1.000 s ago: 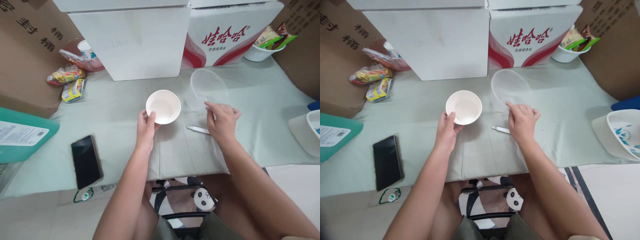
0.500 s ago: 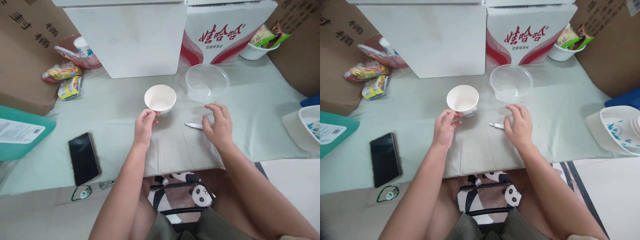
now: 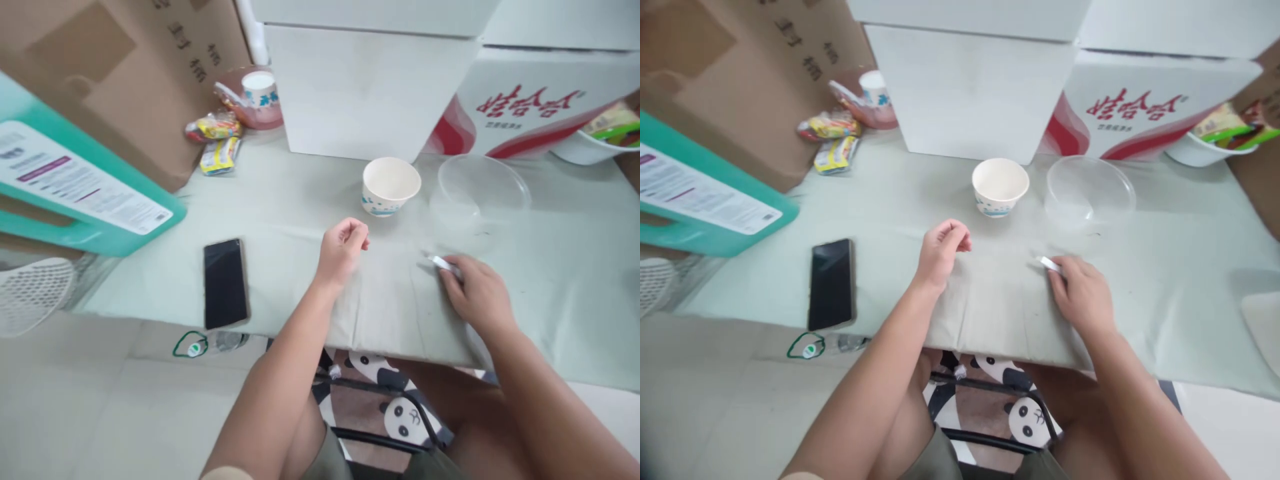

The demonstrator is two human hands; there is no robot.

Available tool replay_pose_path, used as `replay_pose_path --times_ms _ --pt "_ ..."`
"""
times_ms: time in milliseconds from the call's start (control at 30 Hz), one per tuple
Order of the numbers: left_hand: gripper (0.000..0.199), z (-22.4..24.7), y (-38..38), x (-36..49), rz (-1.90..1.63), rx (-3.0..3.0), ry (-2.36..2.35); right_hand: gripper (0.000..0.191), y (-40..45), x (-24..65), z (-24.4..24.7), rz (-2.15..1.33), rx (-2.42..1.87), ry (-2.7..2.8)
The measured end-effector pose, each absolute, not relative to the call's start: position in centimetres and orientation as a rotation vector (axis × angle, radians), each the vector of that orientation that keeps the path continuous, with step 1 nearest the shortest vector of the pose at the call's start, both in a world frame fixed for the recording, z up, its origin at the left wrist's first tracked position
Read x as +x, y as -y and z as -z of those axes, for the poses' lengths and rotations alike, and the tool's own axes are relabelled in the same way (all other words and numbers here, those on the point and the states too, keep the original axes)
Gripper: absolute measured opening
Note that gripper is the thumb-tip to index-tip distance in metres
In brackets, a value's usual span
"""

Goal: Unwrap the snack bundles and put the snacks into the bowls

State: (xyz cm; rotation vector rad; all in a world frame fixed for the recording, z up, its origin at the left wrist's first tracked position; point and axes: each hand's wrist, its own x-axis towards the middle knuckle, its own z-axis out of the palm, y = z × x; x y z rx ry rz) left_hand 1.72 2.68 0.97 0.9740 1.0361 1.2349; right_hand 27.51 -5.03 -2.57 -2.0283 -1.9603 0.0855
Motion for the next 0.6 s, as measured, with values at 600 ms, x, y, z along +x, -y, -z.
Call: replay_pose_path --times_ms 600 --pt "0.035 -3.3 -3.2 -8.3 -1.837 -0.082 -1.029 0.035 -15.4 -6.2 -3.2 -1.470 -1.438 1.456"
